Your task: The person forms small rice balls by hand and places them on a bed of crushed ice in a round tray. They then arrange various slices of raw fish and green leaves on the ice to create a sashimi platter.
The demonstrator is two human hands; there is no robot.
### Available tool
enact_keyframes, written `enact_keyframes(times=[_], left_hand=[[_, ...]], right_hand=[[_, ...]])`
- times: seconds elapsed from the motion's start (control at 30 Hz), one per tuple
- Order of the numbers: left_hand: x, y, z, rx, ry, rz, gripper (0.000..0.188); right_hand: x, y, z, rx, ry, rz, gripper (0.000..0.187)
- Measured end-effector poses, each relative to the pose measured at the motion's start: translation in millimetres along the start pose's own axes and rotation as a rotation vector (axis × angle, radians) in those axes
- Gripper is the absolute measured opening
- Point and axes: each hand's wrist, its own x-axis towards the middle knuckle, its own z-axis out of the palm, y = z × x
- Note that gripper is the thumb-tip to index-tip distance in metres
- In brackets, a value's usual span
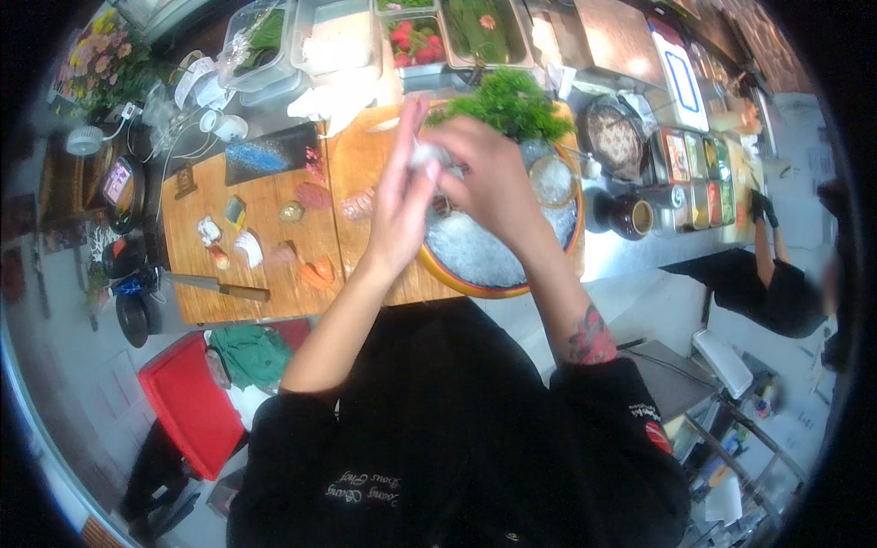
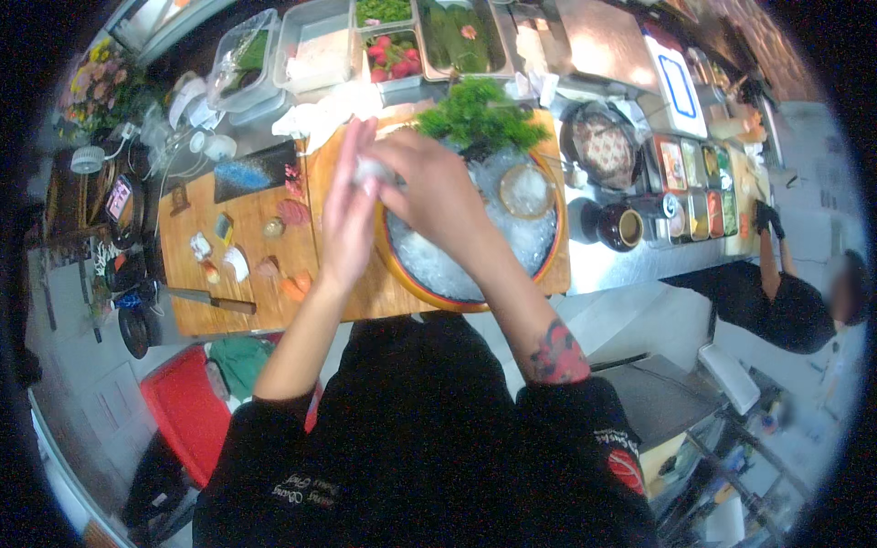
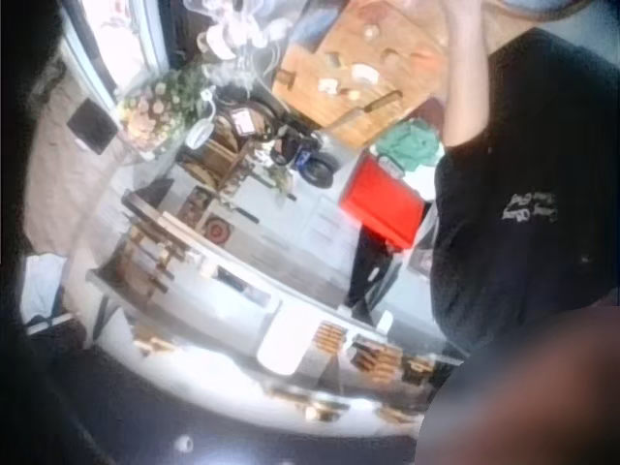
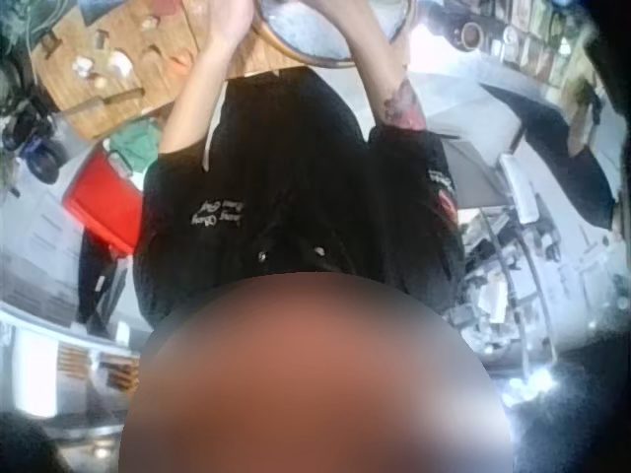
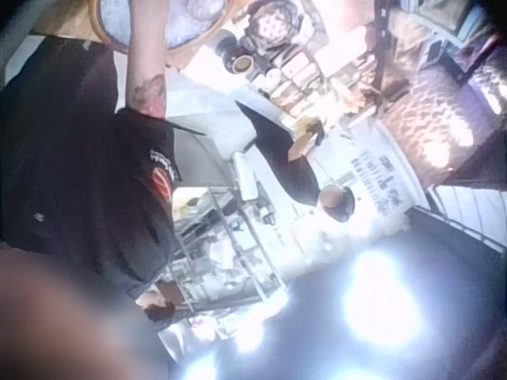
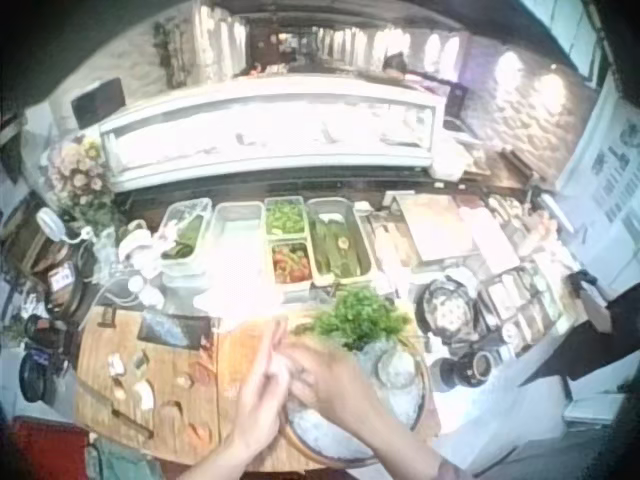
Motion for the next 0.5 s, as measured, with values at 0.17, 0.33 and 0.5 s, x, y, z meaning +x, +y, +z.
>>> enact_keyframes(times=[0.17, 0.33, 0.5], left_hand=[[-79, -6, -27, 0.653, -0.208, -0.004, 0.056], [-115, -49, -22, 0.890, -0.324, 0.028, 0.043], [-119, -85, -27, 0.897, -0.353, 0.085, 0.038]], right_hand=[[-128, 16, -8, -0.132, 0.023, 0.140, 0.033], [-171, 41, 28, -0.280, -0.156, 0.158, 0.038], [-161, 32, 0, -0.278, -0.253, 0.173, 0.049]])
